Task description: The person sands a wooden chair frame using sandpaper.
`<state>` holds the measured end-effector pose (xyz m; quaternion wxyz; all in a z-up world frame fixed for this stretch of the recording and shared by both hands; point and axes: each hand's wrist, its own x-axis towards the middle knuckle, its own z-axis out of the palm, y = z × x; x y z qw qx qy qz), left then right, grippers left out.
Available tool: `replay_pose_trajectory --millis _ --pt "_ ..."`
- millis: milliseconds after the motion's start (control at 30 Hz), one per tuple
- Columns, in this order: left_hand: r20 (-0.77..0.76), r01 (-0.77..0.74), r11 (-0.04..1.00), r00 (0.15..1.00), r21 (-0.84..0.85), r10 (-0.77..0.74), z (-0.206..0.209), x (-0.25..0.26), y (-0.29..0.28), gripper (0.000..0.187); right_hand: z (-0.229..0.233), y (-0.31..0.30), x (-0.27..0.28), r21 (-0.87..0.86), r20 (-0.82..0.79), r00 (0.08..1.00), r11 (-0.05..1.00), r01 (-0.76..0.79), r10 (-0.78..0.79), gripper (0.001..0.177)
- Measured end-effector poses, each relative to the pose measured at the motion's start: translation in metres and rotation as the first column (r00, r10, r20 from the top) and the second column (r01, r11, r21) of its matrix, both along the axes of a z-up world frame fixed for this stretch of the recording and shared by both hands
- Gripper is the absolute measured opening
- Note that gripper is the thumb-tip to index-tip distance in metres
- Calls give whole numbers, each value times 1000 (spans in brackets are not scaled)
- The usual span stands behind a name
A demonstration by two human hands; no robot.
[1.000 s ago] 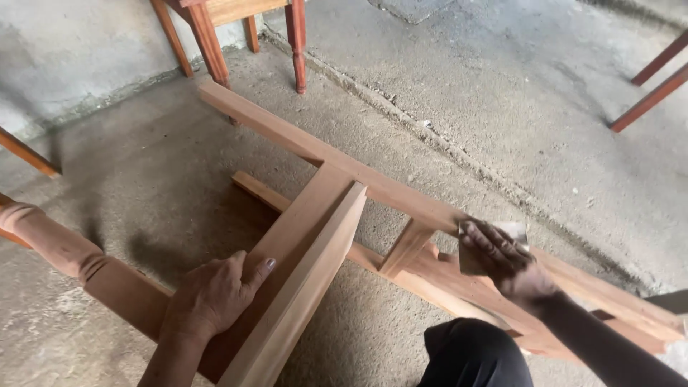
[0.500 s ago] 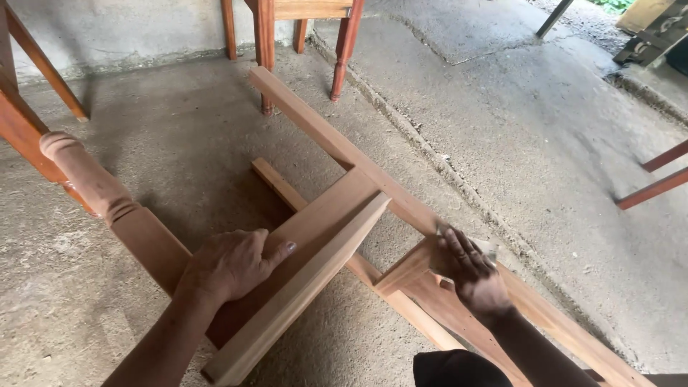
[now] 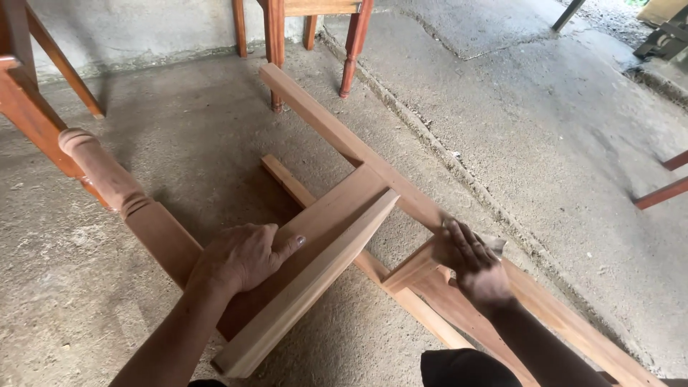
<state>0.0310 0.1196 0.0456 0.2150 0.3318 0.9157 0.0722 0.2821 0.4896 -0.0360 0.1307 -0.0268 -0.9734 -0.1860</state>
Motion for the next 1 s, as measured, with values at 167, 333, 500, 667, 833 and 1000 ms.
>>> replay_pose_trajectory --millis 167,333,500,667,833,1000 --pt "-1 -22 1000 1000 19 22 -5 3 -6 81 -59 15 -82 -5 46 997 998 56 -56 61" --pt "-14 -19 1000 1000 10 19 -9 5 -6 81 -22 -1 -34 -148 19 998 987 57 -55 63" --pt "9 -19 1000 1000 5 19 -6 2 -2 83 -26 -3 -55 -178 -120 988 977 -120 99 61" --pt "-12 -18 1000 1000 19 18 -30 -3 -9 87 32 -31 -35 739 125 991 671 -61 -46 56" --pt "46 -23 999 999 34 21 -12 -6 1 89 53 -31 -15 866 216 975 450 -218 57 54" --pt "22 -65 998 998 -15 65 7 9 -3 83 52 -37 -54 938 346 936 22 -346 -61 55"
